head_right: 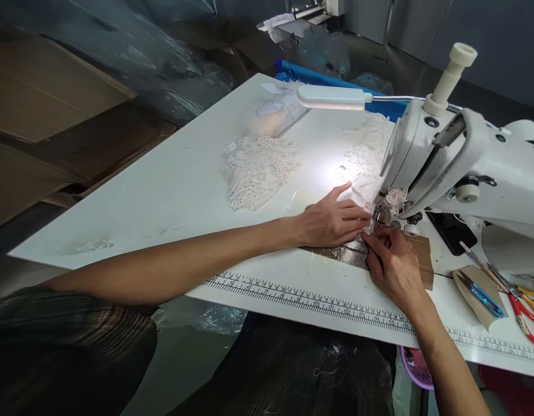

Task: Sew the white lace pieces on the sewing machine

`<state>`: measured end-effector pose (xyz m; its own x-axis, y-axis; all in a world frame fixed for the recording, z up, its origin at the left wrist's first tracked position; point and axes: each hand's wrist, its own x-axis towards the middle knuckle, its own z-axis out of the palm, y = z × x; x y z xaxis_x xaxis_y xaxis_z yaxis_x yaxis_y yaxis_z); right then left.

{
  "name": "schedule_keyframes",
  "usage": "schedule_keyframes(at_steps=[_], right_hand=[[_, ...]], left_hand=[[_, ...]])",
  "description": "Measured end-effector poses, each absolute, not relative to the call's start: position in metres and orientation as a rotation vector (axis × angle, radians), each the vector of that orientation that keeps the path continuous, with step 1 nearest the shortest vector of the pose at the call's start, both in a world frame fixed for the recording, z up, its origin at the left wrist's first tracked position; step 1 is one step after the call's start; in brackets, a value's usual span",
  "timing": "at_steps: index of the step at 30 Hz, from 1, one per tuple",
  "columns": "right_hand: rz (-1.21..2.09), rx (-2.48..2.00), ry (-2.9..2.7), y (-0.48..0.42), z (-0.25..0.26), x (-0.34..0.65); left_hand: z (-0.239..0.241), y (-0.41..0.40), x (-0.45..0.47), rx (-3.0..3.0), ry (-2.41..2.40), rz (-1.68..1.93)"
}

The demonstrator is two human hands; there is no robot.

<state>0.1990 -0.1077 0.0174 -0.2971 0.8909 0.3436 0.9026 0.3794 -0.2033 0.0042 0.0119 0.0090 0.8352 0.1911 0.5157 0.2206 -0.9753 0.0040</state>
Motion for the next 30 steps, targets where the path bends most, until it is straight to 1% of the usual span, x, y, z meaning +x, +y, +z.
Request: schedule_keyframes(at_steps=[8,13,21,27,30], right_hand=[[-0.055,-1.605,-2.272,-0.106,0.021,0.197],[0.005,-1.666,-2.248,-0.103,0.023,0.196],[0.060,-1.771,-2.223,-0.099,0.024,0.197],[0.254,-1.657,-2.007,-0.100,0.023,0.205],[0.419,-1.678,-1.878,-0.099,0.030,0.218]], left_hand=[[0.012,0.010,0.004,-3.007,-0.440,-0.696],[0.014,0.008,0.006,-3.017,-0.535,-0.632],[0.011,0.006,0.014,-2.968,-0.652,-0.617],[0.009,0.009,0.016,-2.917,-0.669,-0.720],[0.016,0.020,0.008,-2.940,-0.599,-0.826]])
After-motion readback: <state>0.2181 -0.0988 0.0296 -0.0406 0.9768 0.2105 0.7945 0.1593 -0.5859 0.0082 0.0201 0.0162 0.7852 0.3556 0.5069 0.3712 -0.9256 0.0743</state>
